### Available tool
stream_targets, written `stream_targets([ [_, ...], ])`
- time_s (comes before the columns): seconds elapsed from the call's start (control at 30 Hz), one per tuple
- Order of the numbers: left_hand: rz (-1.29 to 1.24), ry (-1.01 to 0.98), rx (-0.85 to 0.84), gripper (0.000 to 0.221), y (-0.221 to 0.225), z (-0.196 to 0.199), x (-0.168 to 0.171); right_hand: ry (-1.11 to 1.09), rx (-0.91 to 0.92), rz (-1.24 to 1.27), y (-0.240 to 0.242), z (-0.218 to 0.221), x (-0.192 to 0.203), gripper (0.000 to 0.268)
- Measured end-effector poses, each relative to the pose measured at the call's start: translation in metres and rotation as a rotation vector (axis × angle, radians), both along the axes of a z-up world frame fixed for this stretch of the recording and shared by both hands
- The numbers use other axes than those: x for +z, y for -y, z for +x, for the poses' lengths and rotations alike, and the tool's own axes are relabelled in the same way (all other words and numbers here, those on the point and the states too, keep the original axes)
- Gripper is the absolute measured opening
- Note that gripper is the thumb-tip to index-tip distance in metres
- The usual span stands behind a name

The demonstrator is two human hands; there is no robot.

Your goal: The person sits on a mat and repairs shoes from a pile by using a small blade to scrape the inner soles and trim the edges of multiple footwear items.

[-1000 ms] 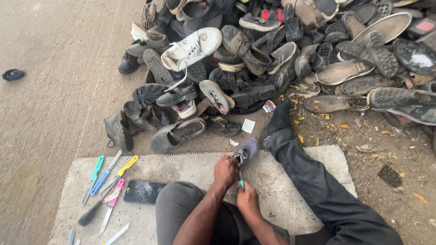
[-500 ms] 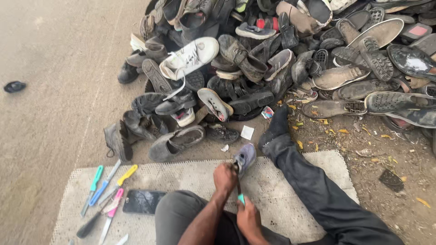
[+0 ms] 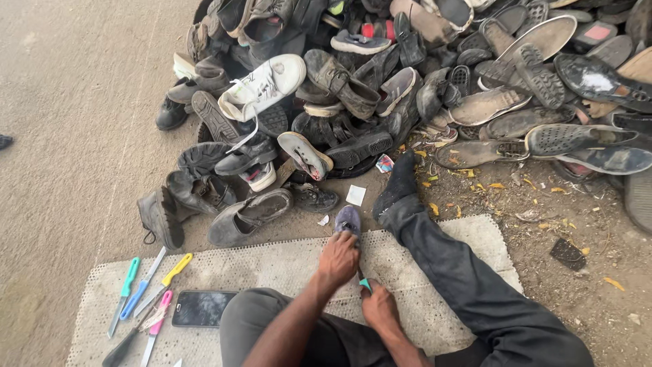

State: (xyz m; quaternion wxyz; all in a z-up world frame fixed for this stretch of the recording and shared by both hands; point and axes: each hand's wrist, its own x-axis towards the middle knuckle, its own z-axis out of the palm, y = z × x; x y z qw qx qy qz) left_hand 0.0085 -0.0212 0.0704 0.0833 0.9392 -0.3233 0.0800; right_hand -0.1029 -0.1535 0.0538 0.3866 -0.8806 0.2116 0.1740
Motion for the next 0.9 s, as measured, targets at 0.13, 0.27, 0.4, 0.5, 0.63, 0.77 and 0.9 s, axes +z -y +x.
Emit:
stream_targets([
  [0.13,-0.383,-0.342,-0.22,0.014,-0.025,0.042,-0.042,0.122,0.069,0.009,0.017,0.008,0.002,0.03],
  [0.27,-0.465,-0.421,-0.124,0.015,-0.014,0.045,-0.062,0.09,0.015,0.066,0.016,0.018,0.012,0.028],
  [0.4,-0.631,-0.627,0.015,0.018,-0.016,0.043,-0.048,0.11,-0.02,0.089,0.002,0.033,0.015,0.026],
  [0.5,-0.638,-0.665,0.1,0.019,-0.013,0.039,-0.046,0.135,-0.027,0.065,-0.002,0.03,0.003,0.024],
  [0.63,-0.66,-0.502,0.109,0.022,-0.01,0.041,-0.063,0.253,0.049,0.01,-0.004,0.0,-0.013,0.024],
  [0.77,-0.733,-0.627,0.105,0.021,-0.01,0.042,-0.063,0.189,-0.029,0.052,0.0,-0.01,-0.015,0.025],
  [0.9,-0.662,-0.621,0.05,0.021,-0.01,0.04,-0.056,0.167,-0.034,0.098,0.001,0.04,-0.029,0.025],
])
